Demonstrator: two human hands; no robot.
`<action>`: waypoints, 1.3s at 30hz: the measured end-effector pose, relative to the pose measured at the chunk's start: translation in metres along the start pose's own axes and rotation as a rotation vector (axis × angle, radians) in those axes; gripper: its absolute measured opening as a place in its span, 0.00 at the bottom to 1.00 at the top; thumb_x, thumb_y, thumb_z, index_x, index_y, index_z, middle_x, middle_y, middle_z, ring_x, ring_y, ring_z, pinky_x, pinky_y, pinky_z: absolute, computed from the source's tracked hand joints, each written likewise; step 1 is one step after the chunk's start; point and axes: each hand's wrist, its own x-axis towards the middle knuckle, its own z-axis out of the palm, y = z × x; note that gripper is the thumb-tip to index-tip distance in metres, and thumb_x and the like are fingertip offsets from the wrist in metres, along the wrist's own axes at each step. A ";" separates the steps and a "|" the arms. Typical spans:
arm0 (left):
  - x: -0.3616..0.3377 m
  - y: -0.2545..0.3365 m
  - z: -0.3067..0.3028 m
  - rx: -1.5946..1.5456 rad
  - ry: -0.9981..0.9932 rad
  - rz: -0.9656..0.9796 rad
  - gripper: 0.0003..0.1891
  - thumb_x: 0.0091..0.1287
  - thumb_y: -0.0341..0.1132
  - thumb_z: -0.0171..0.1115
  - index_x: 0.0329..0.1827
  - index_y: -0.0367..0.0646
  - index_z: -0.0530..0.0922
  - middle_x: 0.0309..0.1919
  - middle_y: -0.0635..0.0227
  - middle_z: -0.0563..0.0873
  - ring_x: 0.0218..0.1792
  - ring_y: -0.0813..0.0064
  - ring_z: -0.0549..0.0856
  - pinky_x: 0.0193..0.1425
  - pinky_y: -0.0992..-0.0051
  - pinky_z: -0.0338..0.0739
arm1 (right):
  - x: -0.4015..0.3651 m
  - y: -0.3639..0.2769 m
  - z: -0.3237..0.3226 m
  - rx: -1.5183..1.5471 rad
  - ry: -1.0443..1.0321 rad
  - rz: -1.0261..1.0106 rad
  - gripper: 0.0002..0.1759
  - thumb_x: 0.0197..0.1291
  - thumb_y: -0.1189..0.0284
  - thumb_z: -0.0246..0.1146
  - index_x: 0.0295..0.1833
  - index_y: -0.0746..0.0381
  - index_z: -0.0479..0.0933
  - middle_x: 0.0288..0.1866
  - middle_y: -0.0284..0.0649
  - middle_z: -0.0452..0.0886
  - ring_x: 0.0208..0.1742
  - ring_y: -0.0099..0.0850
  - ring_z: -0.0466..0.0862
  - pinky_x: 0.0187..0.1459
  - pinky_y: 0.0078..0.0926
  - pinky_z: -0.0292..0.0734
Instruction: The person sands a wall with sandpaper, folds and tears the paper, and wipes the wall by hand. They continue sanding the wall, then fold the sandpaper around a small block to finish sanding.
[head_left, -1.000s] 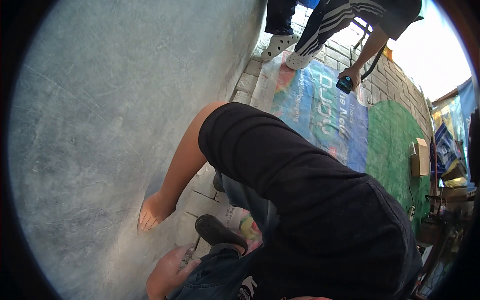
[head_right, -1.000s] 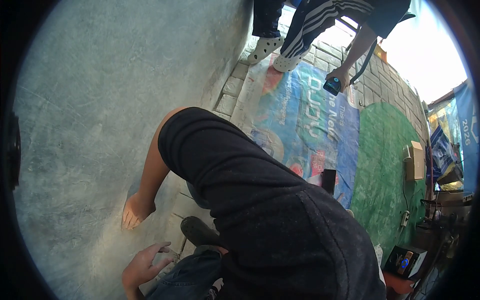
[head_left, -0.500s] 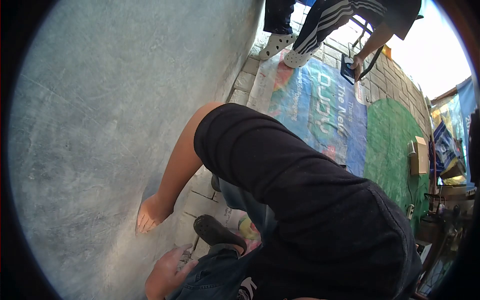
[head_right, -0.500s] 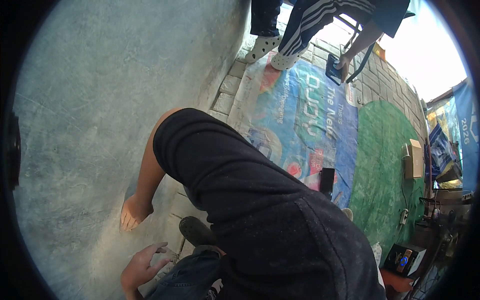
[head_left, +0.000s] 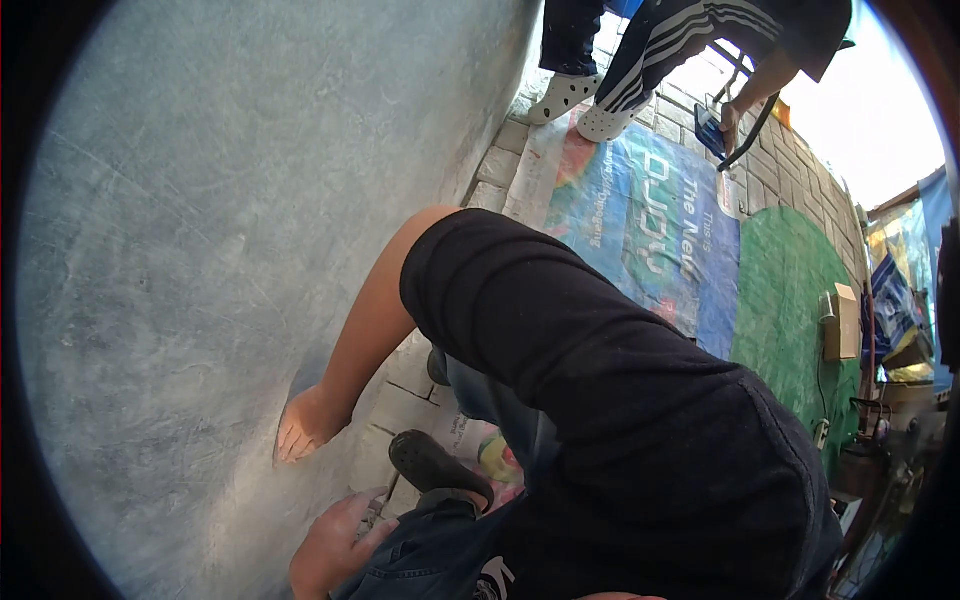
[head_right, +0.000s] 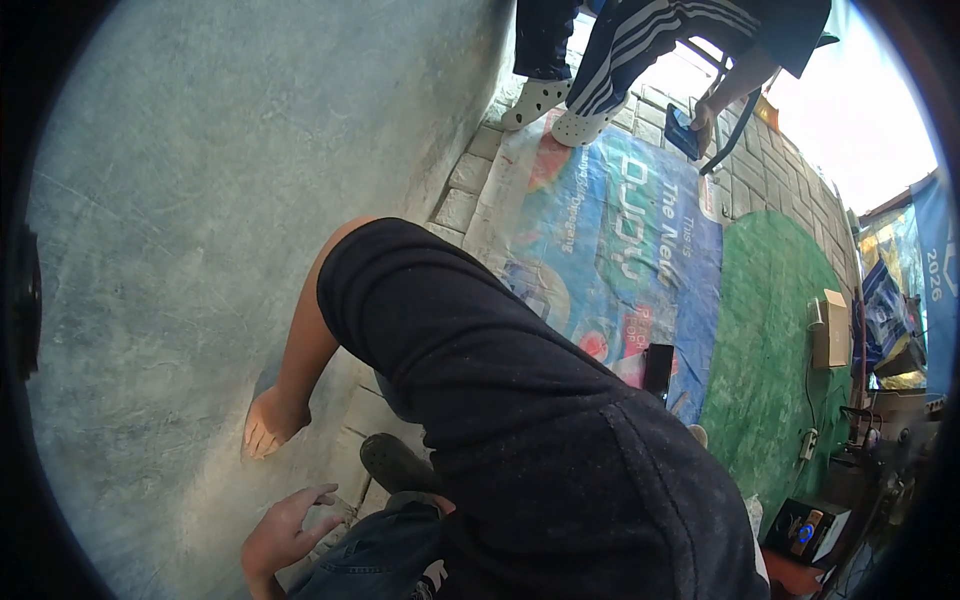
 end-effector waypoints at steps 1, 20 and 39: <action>0.000 0.000 0.000 -0.005 -0.008 -0.013 0.23 0.61 0.41 0.63 0.57 0.40 0.73 0.42 0.54 0.82 0.45 0.59 0.82 0.47 0.68 0.75 | 0.000 -0.001 0.000 -0.025 -0.021 0.003 0.36 0.63 0.54 0.42 0.72 0.63 0.52 0.76 0.34 0.50 0.77 0.25 0.45 0.74 0.29 0.32; -0.003 0.003 -0.004 -0.021 0.026 -0.052 0.22 0.62 0.42 0.61 0.55 0.37 0.74 0.41 0.52 0.82 0.45 0.56 0.81 0.51 0.67 0.74 | -0.002 -0.015 0.019 0.152 -0.152 -0.057 0.33 0.62 0.57 0.48 0.70 0.59 0.58 0.75 0.34 0.53 0.75 0.26 0.50 0.74 0.26 0.38; -0.002 -0.010 -0.005 -0.017 0.033 -0.030 0.23 0.62 0.41 0.62 0.56 0.38 0.73 0.42 0.52 0.82 0.46 0.58 0.82 0.47 0.68 0.75 | -0.005 -0.017 0.033 0.316 -0.352 -0.239 0.18 0.61 0.64 0.51 0.53 0.57 0.75 0.55 0.30 0.74 0.64 0.26 0.67 0.71 0.26 0.48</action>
